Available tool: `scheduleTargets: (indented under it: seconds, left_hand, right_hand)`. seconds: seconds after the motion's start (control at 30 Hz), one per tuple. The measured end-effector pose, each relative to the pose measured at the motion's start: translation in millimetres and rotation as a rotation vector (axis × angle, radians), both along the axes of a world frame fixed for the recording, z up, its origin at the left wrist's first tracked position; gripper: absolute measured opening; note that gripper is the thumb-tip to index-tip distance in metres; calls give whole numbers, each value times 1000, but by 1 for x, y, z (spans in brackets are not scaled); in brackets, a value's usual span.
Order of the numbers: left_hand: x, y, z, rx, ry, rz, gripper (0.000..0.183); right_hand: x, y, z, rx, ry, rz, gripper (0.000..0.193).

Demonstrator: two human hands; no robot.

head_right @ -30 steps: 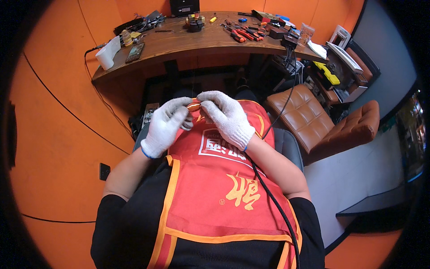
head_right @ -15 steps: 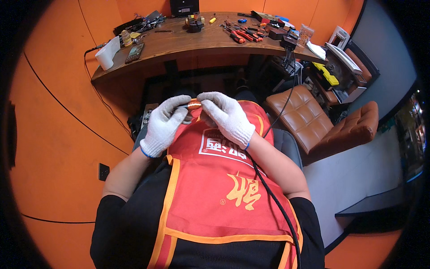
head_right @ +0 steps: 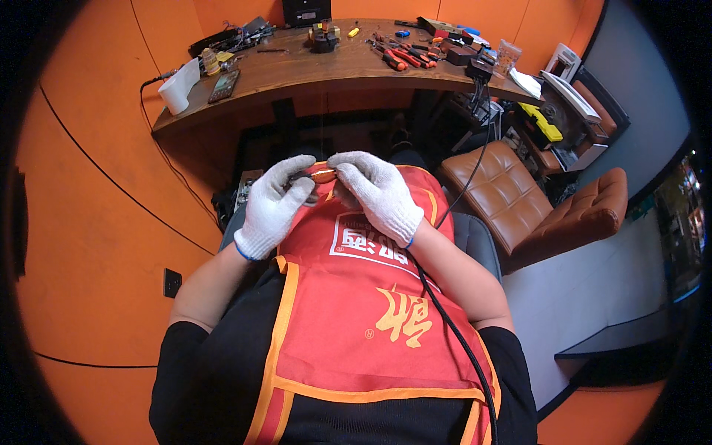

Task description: The person holds a small cylindrical electronic component with both gloved hands and repeatedly rotates and adjusts it. The hands remain centered in the frame, manipulating the component without using any visible tools.

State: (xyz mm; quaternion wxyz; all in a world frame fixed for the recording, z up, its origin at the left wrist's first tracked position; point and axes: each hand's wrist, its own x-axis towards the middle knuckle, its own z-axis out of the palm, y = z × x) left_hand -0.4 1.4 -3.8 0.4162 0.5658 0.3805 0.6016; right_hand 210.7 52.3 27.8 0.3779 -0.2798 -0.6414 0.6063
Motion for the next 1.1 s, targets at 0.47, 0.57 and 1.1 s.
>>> scheduleTargets:
  seconds: [0.47,0.57,1.1]
  left_hand:
    - [-5,2,3,-213,-103,-100,28]
    - [-1,4,0,-100,-36,-54,27]
    - [1,6,-4,331,484,234,31]
  right_hand:
    - [-7,-2,-5,16,31,-71,31]
    - [-4,0,-5,-22,48,-15,32]
    - [-2,2,-5,-74,-2,-38,33]
